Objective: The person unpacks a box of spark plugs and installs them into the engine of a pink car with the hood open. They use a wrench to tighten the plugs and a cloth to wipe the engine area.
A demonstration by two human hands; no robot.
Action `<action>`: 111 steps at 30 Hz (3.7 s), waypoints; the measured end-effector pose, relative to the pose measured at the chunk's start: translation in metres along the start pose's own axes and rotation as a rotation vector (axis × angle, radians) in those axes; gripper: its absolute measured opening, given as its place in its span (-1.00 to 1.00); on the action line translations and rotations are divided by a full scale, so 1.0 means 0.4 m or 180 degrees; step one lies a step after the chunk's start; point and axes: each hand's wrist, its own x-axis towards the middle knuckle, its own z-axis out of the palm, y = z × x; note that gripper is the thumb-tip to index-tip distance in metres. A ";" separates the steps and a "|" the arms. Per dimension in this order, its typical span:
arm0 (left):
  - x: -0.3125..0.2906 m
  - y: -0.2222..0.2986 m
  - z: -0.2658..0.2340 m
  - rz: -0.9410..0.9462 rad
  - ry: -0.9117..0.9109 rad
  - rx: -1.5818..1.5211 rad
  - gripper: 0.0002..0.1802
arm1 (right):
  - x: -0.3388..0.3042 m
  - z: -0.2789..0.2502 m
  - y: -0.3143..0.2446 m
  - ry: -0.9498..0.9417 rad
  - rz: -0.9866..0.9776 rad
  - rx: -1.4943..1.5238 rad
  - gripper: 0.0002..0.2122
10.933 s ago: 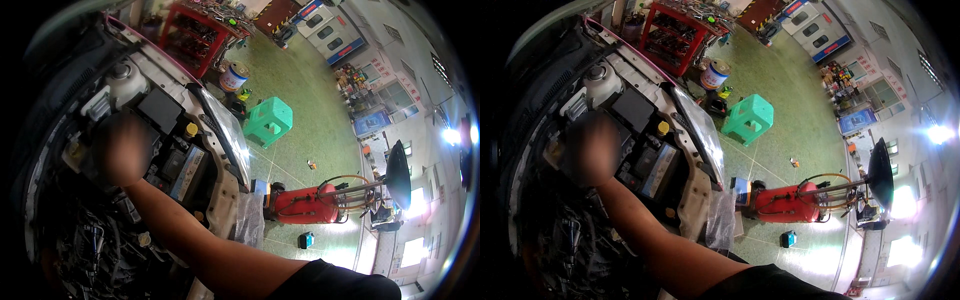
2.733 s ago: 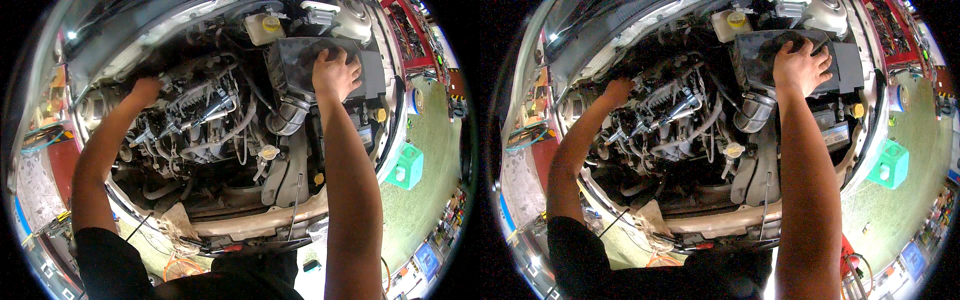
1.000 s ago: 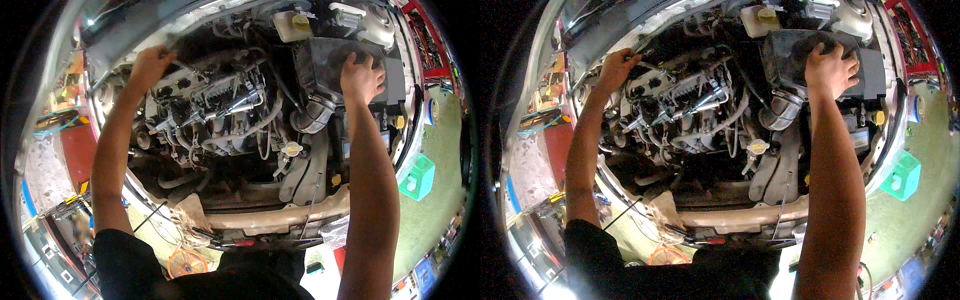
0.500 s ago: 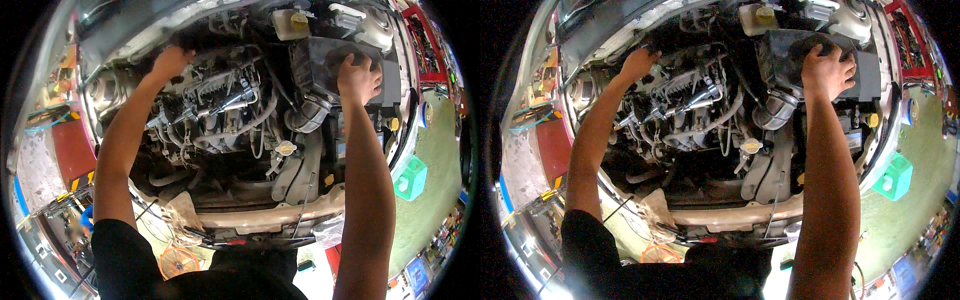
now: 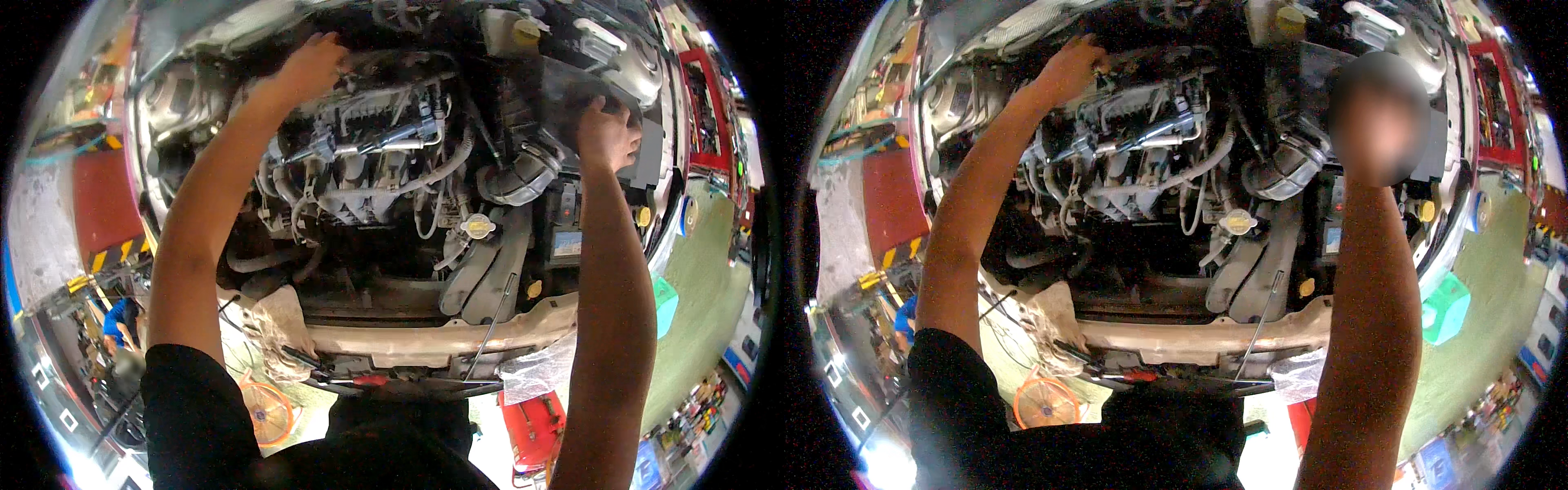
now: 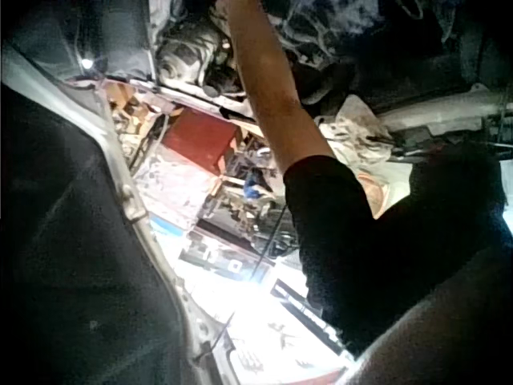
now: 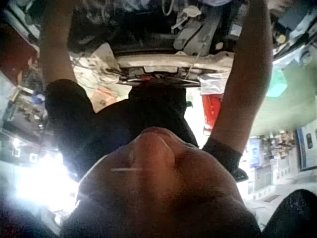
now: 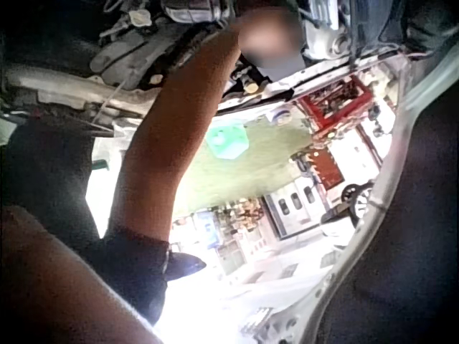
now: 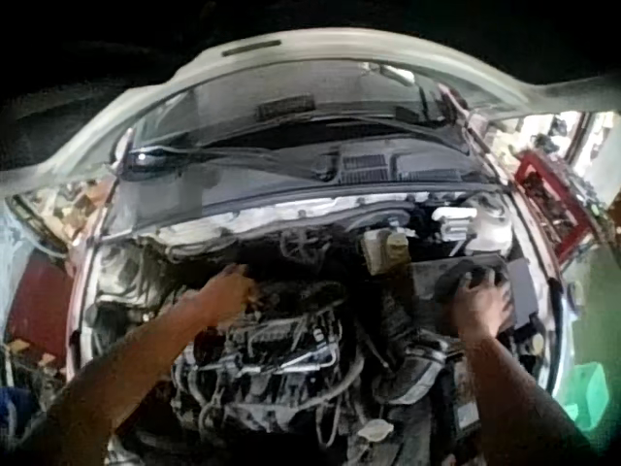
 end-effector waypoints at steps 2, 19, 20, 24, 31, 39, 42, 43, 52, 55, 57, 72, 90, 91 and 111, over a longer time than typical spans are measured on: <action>-0.047 0.061 -0.002 -0.0547 0.0590 -0.0542 -0.67 | 0.005 0.003 0.004 -0.0205 -0.0045 0.0028 -0.37; -1.346 0.709 0.107 -0.5030 0.1912 -0.1460 -0.47 | 0.171 0.138 0.040 0.0190 -0.1175 -0.0277 -0.40; -1.327 0.703 0.131 -0.5184 0.1863 -0.1601 -0.40 | 0.157 0.129 0.016 0.0229 -0.1448 -0.0277 -0.41; -1.231 0.673 0.206 -0.5585 0.1358 -0.1649 -0.14 | 0.064 0.120 -0.172 0.0249 -0.3568 -0.0332 -0.47; -1.209 0.622 0.233 -0.5922 0.2114 -0.2756 -0.19 | -0.003 0.105 -0.703 0.2253 -0.6769 -0.1927 -0.56; -1.207 0.579 0.215 -0.5990 0.2139 -0.2400 -0.18 | -0.046 0.167 -0.952 -0.1094 -0.5524 -0.0679 -0.62; -1.215 0.590 0.211 -0.6200 0.1593 -0.2142 -0.15 | -0.238 0.337 -0.814 -0.1381 -0.5466 -0.1011 -0.64; -1.218 0.592 0.209 -0.6232 0.1497 -0.2111 -0.15 | -0.280 0.345 -0.798 -0.1465 -0.5522 -0.1021 -0.64; -1.202 0.562 0.199 -0.6135 0.1769 -0.2354 -0.13 | -0.217 0.171 -0.849 -0.2388 -0.4312 -0.0522 -0.81; -1.216 0.582 0.200 -0.6326 0.1443 -0.2219 -0.13 | -0.380 0.217 -0.800 -0.2028 -0.4723 -0.1077 -0.72; -1.219 0.589 0.198 -0.6349 0.1323 -0.2142 -0.12 | -0.434 0.206 -0.795 -0.1769 -0.4856 -0.1598 -0.56; -1.196 0.557 0.185 -0.6211 0.1463 -0.2277 -0.13 | -0.250 0.240 -0.813 -0.2051 -0.4852 -0.0736 -0.70; -1.222 0.579 0.165 -0.6278 0.1391 -0.2349 -0.12 | -0.181 0.366 -0.832 -0.1268 -0.6621 -0.0625 -0.62; -1.208 0.564 0.170 -0.6213 0.1532 -0.2282 -0.13 | -0.134 0.358 -0.832 -0.1422 -0.6352 -0.0382 -0.62; -1.186 0.550 0.177 -0.6141 0.1463 -0.2092 -0.10 | -0.124 0.268 -0.829 -0.1110 -0.6328 -0.1400 -0.52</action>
